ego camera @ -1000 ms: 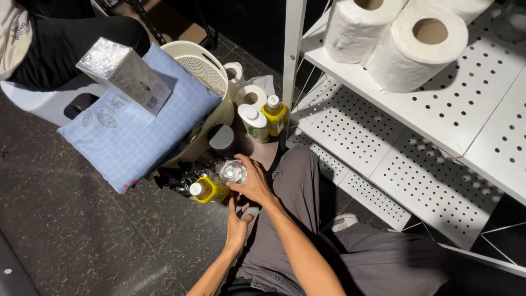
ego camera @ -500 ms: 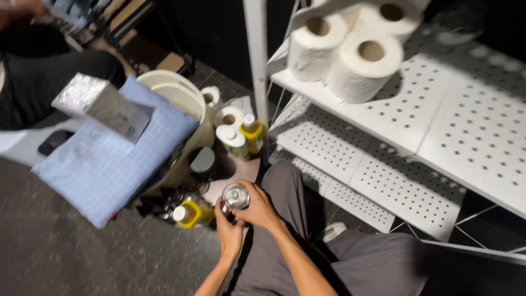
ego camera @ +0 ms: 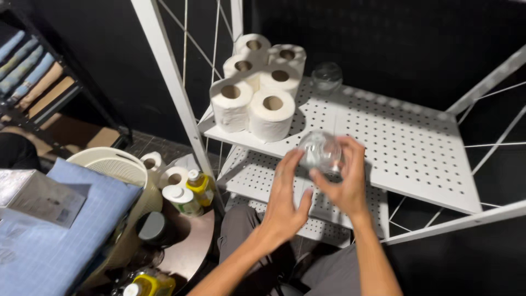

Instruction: The person organizes spa supplies by placing rolls of toilet paper, glass jars, lids, and small bottles onto the middle shelf of a white metal shelving unit.

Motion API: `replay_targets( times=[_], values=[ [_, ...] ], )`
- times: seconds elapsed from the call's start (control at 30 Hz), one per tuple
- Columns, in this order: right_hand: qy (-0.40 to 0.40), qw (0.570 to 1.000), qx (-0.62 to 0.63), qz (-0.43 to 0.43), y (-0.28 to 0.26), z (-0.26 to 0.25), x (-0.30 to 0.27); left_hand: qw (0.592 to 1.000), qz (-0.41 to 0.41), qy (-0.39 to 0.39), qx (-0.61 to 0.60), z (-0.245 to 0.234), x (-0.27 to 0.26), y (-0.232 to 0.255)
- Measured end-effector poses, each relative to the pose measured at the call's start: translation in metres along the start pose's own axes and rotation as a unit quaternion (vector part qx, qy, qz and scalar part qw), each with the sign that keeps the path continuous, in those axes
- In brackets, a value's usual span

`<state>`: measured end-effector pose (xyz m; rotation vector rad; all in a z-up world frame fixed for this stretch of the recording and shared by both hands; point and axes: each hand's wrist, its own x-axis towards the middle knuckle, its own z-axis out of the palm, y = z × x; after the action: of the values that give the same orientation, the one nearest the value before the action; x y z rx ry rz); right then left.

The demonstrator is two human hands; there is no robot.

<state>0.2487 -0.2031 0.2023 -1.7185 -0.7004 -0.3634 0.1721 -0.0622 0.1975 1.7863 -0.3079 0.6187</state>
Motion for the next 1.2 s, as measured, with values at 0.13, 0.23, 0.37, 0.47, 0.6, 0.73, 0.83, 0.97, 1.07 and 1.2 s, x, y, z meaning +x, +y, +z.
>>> replay_targets(
  times=[0.13,0.23,0.37,0.47,0.6,0.73,0.83,0.97,1.07,1.2],
  values=[
    [0.033,0.994,0.005,0.103,0.025,-0.019,0.056,0.998,-0.036,-0.049,0.006,0.03,0.06,-0.021],
    [0.04,0.989,0.034,0.136,0.046,-0.02,0.079,0.996,-0.067,-0.058,0.015,0.041,0.088,-0.031],
    [0.036,0.989,0.001,0.142,0.059,-0.014,0.1,0.988,-0.13,-0.083,0.03,0.043,0.104,-0.034],
    [0.013,0.987,-0.048,0.15,0.043,-0.015,0.099,0.986,-0.136,-0.09,0.04,0.046,0.109,-0.037],
    [0.008,0.98,-0.099,0.172,0.033,-0.014,0.097,0.986,-0.135,-0.091,0.042,0.045,0.112,-0.034],
    [0.034,0.986,-0.088,0.14,0.04,-0.014,0.095,0.984,-0.13,-0.104,0.067,0.045,0.11,-0.029],
    [0.038,0.988,-0.07,0.132,0.051,-0.014,0.097,0.983,-0.124,-0.112,0.08,0.045,0.111,-0.03],
    [0.065,0.987,-0.03,0.142,0.049,-0.016,0.091,0.987,-0.092,-0.1,0.08,0.041,0.101,-0.027],
    [0.116,0.987,-0.109,0.0,0.017,-0.018,0.055,0.994,-0.071,-0.084,0.001,0.006,0.059,0.043],
    [0.156,0.984,-0.042,-0.071,0.004,0.012,-0.031,0.997,-0.019,-0.078,-0.017,-0.009,-0.051,-0.031]
  ],
)
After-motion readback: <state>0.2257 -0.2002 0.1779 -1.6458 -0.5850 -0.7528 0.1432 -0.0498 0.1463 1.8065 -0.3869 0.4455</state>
